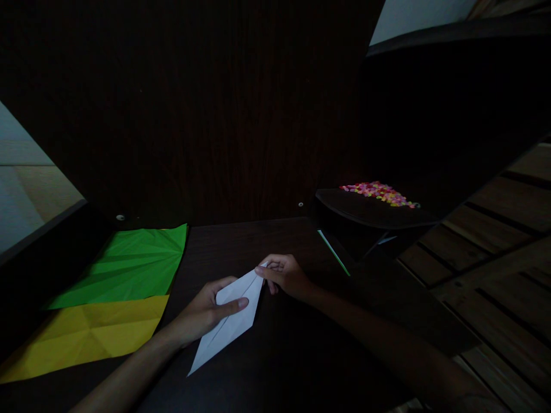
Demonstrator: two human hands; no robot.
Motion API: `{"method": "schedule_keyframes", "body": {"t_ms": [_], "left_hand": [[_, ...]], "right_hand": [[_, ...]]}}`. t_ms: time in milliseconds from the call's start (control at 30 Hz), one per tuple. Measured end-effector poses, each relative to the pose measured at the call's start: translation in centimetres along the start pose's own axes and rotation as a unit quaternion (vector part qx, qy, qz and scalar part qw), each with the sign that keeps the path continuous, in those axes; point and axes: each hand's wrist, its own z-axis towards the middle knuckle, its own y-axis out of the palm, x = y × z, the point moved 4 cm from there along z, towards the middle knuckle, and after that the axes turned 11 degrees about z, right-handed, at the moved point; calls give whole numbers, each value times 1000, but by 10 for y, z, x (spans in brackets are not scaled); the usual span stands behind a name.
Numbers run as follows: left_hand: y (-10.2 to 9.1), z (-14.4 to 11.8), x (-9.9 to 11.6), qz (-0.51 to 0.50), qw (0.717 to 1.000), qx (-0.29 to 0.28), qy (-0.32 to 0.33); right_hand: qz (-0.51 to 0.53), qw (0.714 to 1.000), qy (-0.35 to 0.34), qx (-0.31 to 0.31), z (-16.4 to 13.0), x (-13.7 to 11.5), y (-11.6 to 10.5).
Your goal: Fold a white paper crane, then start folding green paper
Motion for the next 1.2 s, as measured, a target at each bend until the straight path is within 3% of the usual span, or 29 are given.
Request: {"method": "schedule_keyframes", "body": {"t_ms": [433,767,900,1200], "left_hand": [[1,0,1,31,999,-21,11],[5,1,1,-25,999,-24,-10],[7,2,-3,-68,997,-36,-16],[12,0,-6,-22,997,-80,-2]], "right_hand": [[21,1000,11,-20,1,7,-2],[27,999,28,-5,1,3,-2],[10,1000,17,-4,1,1,-1],[-33,999,-13,18,-2,-2,1]]}}
